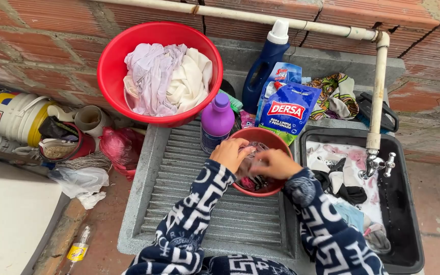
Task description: Hand-washing small laundry items in a basin, including rinsing and wringing them out.
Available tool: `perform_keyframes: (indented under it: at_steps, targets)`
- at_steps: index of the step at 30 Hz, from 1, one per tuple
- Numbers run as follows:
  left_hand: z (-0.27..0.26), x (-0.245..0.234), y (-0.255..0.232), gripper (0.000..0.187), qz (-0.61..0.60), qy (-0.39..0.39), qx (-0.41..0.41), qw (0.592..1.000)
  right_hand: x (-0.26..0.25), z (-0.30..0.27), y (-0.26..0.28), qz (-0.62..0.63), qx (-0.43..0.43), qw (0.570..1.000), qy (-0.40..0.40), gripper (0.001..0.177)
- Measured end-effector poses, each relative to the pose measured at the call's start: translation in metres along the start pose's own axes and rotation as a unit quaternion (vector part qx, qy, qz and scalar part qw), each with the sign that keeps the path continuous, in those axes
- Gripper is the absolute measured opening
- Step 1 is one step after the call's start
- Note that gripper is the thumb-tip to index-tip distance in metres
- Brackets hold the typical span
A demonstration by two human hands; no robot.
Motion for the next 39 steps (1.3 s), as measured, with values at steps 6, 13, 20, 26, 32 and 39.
perform_keyframes:
  at_steps: [6, 13, 20, 26, 32, 39]
  targets:
    - [0.011, 0.061, 0.067, 0.025, 0.008, 0.008, 0.0, 1.0, 0.093, 0.036, -0.055, 0.063, 0.061, 0.949, 0.303, 0.025]
    - [0.015, 0.101, 0.089, 0.036, 0.138, 0.007, 0.02, 0.99, 0.092, 0.078, -0.086, -0.147, 0.108, 0.975, 0.127, 0.024]
    - [0.042, 0.181, 0.148, 0.053, 0.272, 0.019, -0.004, 0.962, 0.069, 0.074, -0.093, -0.218, 0.155, 0.963, 0.036, 0.02]
    - [0.035, 0.134, 0.111, 0.04, 0.246, -0.001, -0.052, 0.968, 0.022, 0.053, -0.083, -0.228, 0.154, 0.961, 0.024, 0.029]
    - [0.017, 0.114, 0.039, 0.027, 0.259, 0.007, 0.008, 0.966, 0.042, 0.062, -0.094, -0.25, 0.12, 0.959, 0.061, 0.041]
    - [0.093, 0.241, 0.124, 0.014, 0.318, 0.109, -0.055, 0.94, 0.048, 0.078, -0.099, -0.162, 0.069, 0.974, 0.142, 0.031]
Point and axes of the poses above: each hand's wrist, its own z-axis towards the middle knuckle, its own x-axis out of the palm, y = z × x, the point moved 9 cm from there along z, towards the middle knuckle, and after that the axes turned 2 degrees about -y, right-handed, at the moved point
